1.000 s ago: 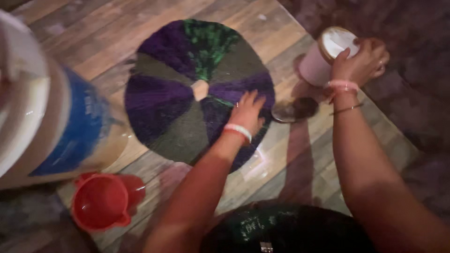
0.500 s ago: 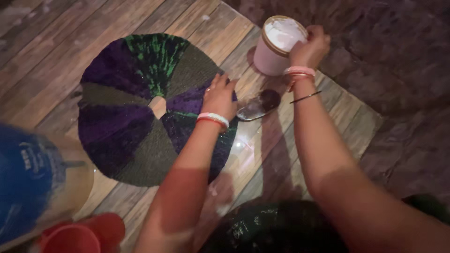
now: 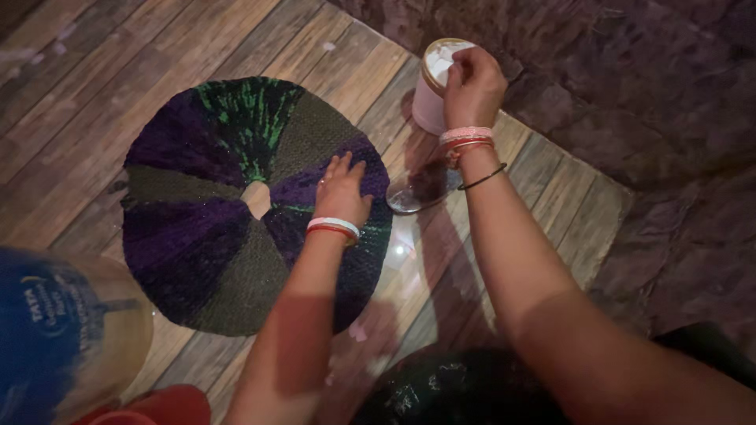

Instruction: The person scrubs a round, multicolored mat on a wooden floor using a small stone and a white powder. They repeatedly rub the mat's surface, add more powder, and pour water from a red jug to rinse the area while continuing to scrub.

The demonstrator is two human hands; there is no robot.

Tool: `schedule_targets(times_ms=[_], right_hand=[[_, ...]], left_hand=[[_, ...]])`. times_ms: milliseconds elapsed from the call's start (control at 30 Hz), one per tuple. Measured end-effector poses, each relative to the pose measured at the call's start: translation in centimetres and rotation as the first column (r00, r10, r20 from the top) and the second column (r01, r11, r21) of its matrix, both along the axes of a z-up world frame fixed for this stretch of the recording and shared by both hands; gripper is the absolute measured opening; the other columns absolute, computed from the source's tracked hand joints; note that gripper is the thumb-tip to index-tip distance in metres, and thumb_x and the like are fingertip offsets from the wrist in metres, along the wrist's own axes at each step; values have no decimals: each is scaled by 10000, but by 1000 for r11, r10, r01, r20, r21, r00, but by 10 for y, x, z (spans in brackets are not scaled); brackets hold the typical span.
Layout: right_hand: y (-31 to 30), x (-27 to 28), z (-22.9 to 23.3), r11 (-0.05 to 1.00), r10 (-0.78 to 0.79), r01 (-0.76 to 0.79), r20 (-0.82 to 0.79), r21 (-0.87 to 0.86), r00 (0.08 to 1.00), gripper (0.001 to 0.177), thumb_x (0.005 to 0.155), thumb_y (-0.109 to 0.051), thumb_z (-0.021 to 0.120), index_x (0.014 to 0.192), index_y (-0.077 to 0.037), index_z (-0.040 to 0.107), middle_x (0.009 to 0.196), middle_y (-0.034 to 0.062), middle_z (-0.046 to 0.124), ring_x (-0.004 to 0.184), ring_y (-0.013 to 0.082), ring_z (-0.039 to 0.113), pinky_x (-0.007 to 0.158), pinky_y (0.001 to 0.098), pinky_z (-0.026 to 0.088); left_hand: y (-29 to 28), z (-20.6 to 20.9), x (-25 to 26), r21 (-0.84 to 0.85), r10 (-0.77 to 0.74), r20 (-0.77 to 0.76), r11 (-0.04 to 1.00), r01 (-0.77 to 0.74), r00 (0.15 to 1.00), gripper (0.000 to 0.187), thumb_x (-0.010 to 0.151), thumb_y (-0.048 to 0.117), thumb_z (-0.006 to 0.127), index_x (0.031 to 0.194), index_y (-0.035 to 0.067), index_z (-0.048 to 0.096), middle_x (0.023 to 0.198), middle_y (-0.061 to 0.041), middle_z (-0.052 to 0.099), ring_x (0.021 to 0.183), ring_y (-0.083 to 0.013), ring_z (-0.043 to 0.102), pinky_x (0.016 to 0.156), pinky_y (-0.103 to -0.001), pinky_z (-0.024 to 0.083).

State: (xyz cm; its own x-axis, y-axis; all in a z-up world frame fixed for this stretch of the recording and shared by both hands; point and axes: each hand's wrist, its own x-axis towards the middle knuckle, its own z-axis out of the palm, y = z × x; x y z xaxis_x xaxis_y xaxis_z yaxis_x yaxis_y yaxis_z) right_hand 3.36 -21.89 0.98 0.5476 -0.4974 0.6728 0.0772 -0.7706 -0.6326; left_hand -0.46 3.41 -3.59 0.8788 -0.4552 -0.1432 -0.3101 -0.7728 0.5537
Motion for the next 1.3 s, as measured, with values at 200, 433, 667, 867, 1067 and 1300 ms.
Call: schedule_targets(times_ms=[200,433,667,867,1067,1300], right_hand=[[-17,7,2,983,-159,146,123,111,980,126,833,27,754,937,-29,712,871,105,728,774,230,725,731,338,584],[-40,30,-4,893,-177,25,300,448,937,156,824,28,809,942,-21,720,846,48,754,745,120,704,694,282,588],[66,51,-42,513,287,-501,411,697,865,121,897,108,666,975,30,716,900,60,713,805,136,635,717,272,521],[163,29,-72,464,349,-448,306,764,885,128,874,43,738,983,0,685,913,76,751,826,126,725,774,264,598],[211,-8,-76,559,448,-323,50,764,893,112,879,-18,802,891,12,695,854,100,755,747,99,678,699,252,564],[240,-55,-33,641,622,-537,38,549,782,81,895,-6,742,938,11,675,1007,90,721,849,122,711,726,261,608]], left_hand=[[-8,4,12,-159,-26,131,986,46,991,788,758,154,839,1463,75,497,1577,-183,407,1477,-378,334,1200,-449,309],[-9,8,26,-453,169,94,885,-109,981,801,798,129,837,1491,15,454,1491,-261,498,1404,-421,470,1178,-439,371],[14,-28,73,-837,354,-332,316,-446,874,708,932,211,775,1474,-64,413,1410,-233,596,1230,-260,689,1031,-338,554],[68,-62,63,-647,455,-687,-31,-762,566,646,884,235,805,1365,-73,506,1081,-125,722,876,-145,682,741,-268,565],[125,-104,42,-607,334,-772,-136,-783,540,372,950,162,712,1243,-65,677,971,-76,736,819,-155,689,720,-258,540],[138,-140,35,-418,136,-907,-171,-892,399,464,1041,341,437,1280,-15,615,1248,-162,693,1096,-261,678,935,-344,545]])
